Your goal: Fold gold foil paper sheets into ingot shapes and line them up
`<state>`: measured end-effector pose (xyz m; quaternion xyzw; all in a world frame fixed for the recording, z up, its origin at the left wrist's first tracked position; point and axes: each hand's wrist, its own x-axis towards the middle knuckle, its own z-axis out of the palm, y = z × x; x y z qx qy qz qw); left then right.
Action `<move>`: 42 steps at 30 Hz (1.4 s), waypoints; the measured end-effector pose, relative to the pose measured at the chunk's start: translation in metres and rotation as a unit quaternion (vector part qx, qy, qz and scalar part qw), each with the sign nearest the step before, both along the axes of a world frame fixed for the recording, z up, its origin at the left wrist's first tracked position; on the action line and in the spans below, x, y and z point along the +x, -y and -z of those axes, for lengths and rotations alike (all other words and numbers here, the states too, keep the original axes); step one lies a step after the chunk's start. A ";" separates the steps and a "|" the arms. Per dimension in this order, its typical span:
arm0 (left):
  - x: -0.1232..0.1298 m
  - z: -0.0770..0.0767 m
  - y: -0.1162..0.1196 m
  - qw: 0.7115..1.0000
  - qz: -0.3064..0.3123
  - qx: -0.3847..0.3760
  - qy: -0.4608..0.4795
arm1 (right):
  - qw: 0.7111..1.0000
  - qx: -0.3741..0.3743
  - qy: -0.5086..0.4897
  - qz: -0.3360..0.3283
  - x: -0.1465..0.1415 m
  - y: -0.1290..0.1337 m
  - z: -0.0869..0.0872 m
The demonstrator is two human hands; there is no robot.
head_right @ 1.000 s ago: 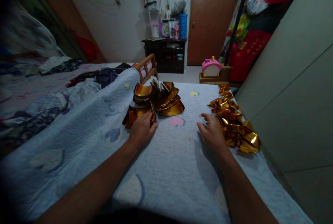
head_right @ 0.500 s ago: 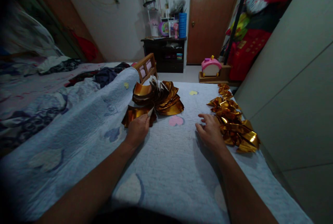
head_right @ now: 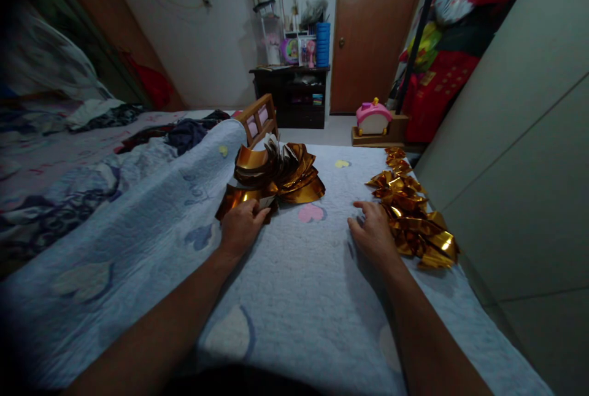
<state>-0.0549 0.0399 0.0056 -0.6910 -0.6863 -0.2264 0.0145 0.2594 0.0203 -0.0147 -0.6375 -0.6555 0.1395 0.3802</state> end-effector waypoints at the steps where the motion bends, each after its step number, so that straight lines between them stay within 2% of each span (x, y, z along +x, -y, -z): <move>1: 0.000 0.000 0.000 1.000 0.002 0.003 0.003 | 1.000 -0.002 0.001 0.001 0.001 0.000 0.000; 9: -0.001 -0.002 0.000 1.000 0.011 0.016 0.022 | 1.000 0.005 -0.013 0.021 0.004 -0.002 0.002; 12: -0.003 -0.003 -0.001 0.996 0.040 0.070 0.040 | 1.000 0.004 -0.008 0.029 0.005 -0.002 0.002; 17: -0.004 -0.011 0.007 0.973 0.076 0.204 0.073 | 1.000 0.007 -0.007 0.029 0.006 -0.002 0.001; 20: 0.001 -0.013 0.019 0.965 0.110 0.215 0.098 | 0.999 0.006 -0.010 0.029 0.006 -0.002 0.003; 22: 0.007 -0.011 0.029 0.951 0.192 0.207 0.124 | 0.999 0.003 -0.015 0.032 0.006 -0.003 0.006; 25: 0.017 -0.006 0.040 0.912 0.330 0.183 0.160 | 0.999 -0.007 -0.020 0.027 0.006 -0.004 0.009; 29: 0.028 -0.001 0.044 0.882 0.430 0.108 0.160 | 0.999 -0.023 -0.029 0.036 0.008 -0.005 0.010; 34: 0.029 0.002 0.039 0.879 0.454 0.028 0.146 | 0.998 -0.022 -0.020 0.049 0.012 -0.007 0.010; 42: 0.026 -0.003 0.037 0.888 0.407 -0.036 0.212 | 0.996 -0.013 -0.025 0.087 0.017 -0.009 0.012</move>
